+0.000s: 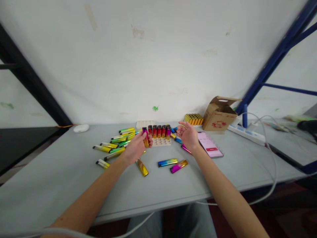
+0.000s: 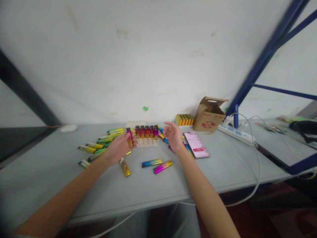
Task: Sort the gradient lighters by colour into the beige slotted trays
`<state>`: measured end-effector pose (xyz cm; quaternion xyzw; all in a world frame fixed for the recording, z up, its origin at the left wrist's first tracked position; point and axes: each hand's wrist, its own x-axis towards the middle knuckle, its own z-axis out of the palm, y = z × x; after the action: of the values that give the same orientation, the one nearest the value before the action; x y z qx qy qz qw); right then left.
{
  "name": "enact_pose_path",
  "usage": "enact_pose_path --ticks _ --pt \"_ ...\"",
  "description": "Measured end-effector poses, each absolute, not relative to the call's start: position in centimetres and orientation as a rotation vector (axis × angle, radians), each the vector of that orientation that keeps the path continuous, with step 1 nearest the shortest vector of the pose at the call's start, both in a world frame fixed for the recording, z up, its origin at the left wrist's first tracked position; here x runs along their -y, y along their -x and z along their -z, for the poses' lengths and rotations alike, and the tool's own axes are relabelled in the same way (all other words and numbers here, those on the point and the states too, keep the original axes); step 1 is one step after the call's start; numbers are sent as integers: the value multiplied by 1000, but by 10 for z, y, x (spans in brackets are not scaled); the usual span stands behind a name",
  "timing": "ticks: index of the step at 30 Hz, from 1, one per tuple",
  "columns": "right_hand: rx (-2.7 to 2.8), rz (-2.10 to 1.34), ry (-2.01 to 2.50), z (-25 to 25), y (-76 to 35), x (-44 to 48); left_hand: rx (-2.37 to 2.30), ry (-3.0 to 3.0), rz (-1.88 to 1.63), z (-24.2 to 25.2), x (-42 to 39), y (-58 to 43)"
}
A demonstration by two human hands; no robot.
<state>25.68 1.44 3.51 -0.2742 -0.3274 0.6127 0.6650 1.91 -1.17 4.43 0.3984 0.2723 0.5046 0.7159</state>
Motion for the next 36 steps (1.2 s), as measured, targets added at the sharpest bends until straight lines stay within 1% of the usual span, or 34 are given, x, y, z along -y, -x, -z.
enact_pose_path --ticks 8,13,15,21,27,32,36 --pt "1075 -1055 702 -27 -246 -13 -599 -1106 -950 -38 18 -22" --pt "1412 -818 775 -27 -234 -1 -678 -1216 -935 -35 20 -27" --pt "1520 -773 760 -29 -228 5 -708 -1246 -938 -34 21 -28" --pt "1632 -771 701 -32 -221 14 -698 -1293 -928 -29 18 -30" --pt "1636 -882 705 -27 -217 11 -783 -1339 -889 -28 15 -29" --pt "1613 -859 743 -24 -213 10 -862 -1400 -854 -31 14 -25" --pt "1550 -1012 730 -22 -211 8 -899 -1478 -818 -29 13 -25"
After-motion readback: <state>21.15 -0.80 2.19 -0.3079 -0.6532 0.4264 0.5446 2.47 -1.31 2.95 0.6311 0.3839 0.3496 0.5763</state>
